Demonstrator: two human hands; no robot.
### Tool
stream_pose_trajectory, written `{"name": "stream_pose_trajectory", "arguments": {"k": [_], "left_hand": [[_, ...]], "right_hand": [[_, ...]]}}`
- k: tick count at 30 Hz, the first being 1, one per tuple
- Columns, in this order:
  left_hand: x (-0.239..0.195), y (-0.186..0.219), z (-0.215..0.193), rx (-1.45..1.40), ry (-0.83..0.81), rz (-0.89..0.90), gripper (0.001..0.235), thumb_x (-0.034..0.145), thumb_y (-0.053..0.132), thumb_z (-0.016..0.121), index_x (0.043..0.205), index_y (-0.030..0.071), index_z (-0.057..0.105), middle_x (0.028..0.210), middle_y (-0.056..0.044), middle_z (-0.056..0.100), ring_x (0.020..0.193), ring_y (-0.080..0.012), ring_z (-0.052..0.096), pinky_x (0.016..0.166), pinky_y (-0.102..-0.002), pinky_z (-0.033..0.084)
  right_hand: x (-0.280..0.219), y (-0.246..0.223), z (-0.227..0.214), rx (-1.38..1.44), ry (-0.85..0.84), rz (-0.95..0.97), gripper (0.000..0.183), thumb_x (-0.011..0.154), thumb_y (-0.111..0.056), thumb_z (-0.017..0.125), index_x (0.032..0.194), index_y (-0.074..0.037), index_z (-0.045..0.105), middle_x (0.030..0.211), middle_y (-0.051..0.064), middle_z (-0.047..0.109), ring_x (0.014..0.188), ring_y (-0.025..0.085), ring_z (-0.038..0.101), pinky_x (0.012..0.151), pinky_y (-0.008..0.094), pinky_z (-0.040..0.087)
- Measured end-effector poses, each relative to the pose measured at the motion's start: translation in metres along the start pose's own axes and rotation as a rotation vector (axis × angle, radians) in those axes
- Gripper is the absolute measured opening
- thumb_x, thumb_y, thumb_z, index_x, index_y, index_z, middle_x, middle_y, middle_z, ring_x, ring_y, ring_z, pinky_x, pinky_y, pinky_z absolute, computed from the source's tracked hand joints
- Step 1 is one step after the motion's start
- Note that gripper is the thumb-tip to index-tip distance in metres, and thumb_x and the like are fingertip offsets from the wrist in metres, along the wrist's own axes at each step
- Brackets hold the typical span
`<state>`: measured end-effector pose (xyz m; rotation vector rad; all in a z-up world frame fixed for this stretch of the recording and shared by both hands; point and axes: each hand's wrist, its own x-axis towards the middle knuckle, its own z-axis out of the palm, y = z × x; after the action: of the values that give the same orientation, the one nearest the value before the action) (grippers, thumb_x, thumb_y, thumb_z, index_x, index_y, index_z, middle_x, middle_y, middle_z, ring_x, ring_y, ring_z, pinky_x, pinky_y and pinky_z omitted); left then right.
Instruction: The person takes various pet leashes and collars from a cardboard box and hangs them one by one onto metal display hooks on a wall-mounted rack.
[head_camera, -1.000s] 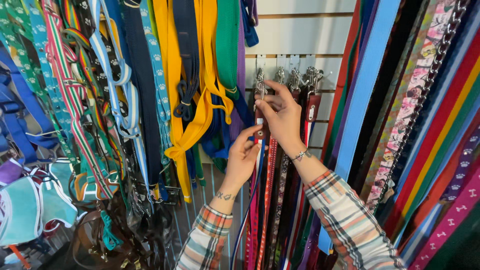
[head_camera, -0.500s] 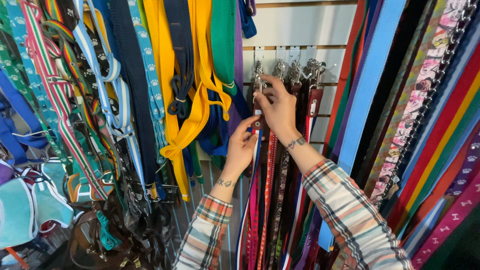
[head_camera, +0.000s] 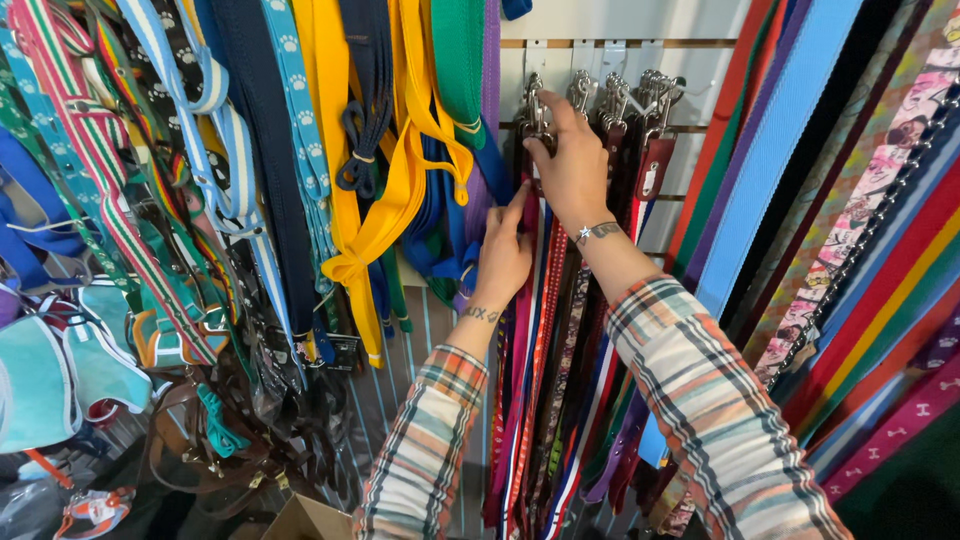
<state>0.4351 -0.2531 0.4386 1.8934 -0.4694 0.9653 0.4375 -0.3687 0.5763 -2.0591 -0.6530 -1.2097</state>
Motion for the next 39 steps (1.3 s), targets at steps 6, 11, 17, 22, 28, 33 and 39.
{"name": "stream_pose_trajectory", "arguments": {"k": [6, 11, 17, 22, 28, 33, 39], "left_hand": [[-0.028, 0.009, -0.01, -0.021, -0.06, -0.088, 0.075, 0.103, -0.001, 0.054, 0.167, 0.031, 0.033, 0.124, -0.016, 0.054, 0.098, -0.043, 0.068, 0.082, -0.052, 0.055], [-0.08, 0.013, -0.031, -0.111, -0.115, -0.114, 0.069, 0.101, 0.0, 0.059, 0.164, 0.024, 0.042, 0.133, -0.018, 0.056, 0.098, -0.0378, 0.073, 0.082, -0.047, 0.063], [-0.183, -0.004, -0.079, -0.095, -0.259, -0.174, 0.057, 0.098, 0.006, 0.069, 0.152, 0.019, 0.059, 0.129, -0.017, 0.064, 0.106, -0.0423, 0.075, 0.085, -0.047, 0.067], [-0.288, -0.01, -0.139, -0.101, -0.353, -0.375, 0.043, 0.097, 0.01, 0.073, 0.139, 0.011, 0.069, 0.125, -0.02, 0.069, 0.109, -0.0481, 0.072, 0.086, -0.046, 0.067], [-0.418, -0.041, -0.201, 0.144, -0.369, -0.684, 0.032, 0.096, 0.031, 0.076, 0.125, 0.018, 0.076, 0.11, -0.015, 0.081, 0.105, -0.0407, 0.076, 0.088, -0.051, 0.064], [-0.471, -0.019, -0.246, 0.224, -0.289, -0.873, 0.028, 0.096, 0.026, 0.07, 0.12, 0.014, 0.077, 0.105, -0.017, 0.081, 0.1, -0.0442, 0.076, 0.085, -0.057, 0.06], [-0.55, -0.038, -0.271, 0.431, -0.223, -1.131, 0.022, 0.095, 0.026, 0.068, 0.114, 0.015, 0.072, 0.108, -0.011, 0.08, 0.104, -0.044, 0.074, 0.089, -0.062, 0.058]], "right_hand": [[-0.024, 0.02, 0.011, -0.015, -0.045, -0.04, 0.078, 0.096, -0.017, 0.083, 0.162, -0.026, 0.042, 0.103, 0.014, 0.069, 0.073, 0.029, 0.066, 0.069, 0.049, 0.05], [-0.083, -0.003, -0.002, 0.046, -0.054, -0.062, 0.091, 0.097, -0.016, 0.087, 0.169, -0.024, 0.031, 0.141, 0.02, 0.058, 0.107, 0.041, 0.069, 0.087, 0.054, 0.061], [-0.192, -0.025, 0.014, 0.12, -0.009, -0.034, 0.09, 0.087, -0.02, 0.093, 0.163, -0.013, 0.046, 0.148, 0.02, 0.048, 0.139, 0.049, 0.055, 0.11, 0.059, 0.051], [-0.306, -0.057, 0.043, 0.298, -0.185, -0.002, 0.076, 0.085, -0.014, 0.09, 0.153, -0.009, 0.056, 0.144, 0.019, 0.053, 0.138, 0.047, 0.056, 0.113, 0.058, 0.047], [-0.431, -0.086, 0.083, 0.526, -0.542, 0.098, 0.063, 0.086, -0.015, 0.087, 0.145, -0.018, 0.065, 0.139, 0.009, 0.061, 0.133, 0.037, 0.061, 0.109, 0.052, 0.05], [-0.483, -0.124, 0.102, 0.607, -0.753, 0.062, 0.053, 0.083, -0.014, 0.087, 0.134, -0.021, 0.074, 0.132, 0.008, 0.068, 0.123, 0.036, 0.067, 0.104, 0.05, 0.053], [-0.532, -0.142, 0.133, 0.637, -0.944, -0.054, 0.042, 0.084, -0.02, 0.088, 0.125, -0.02, 0.077, 0.126, 0.005, 0.072, 0.119, 0.03, 0.07, 0.103, 0.045, 0.055]]}}
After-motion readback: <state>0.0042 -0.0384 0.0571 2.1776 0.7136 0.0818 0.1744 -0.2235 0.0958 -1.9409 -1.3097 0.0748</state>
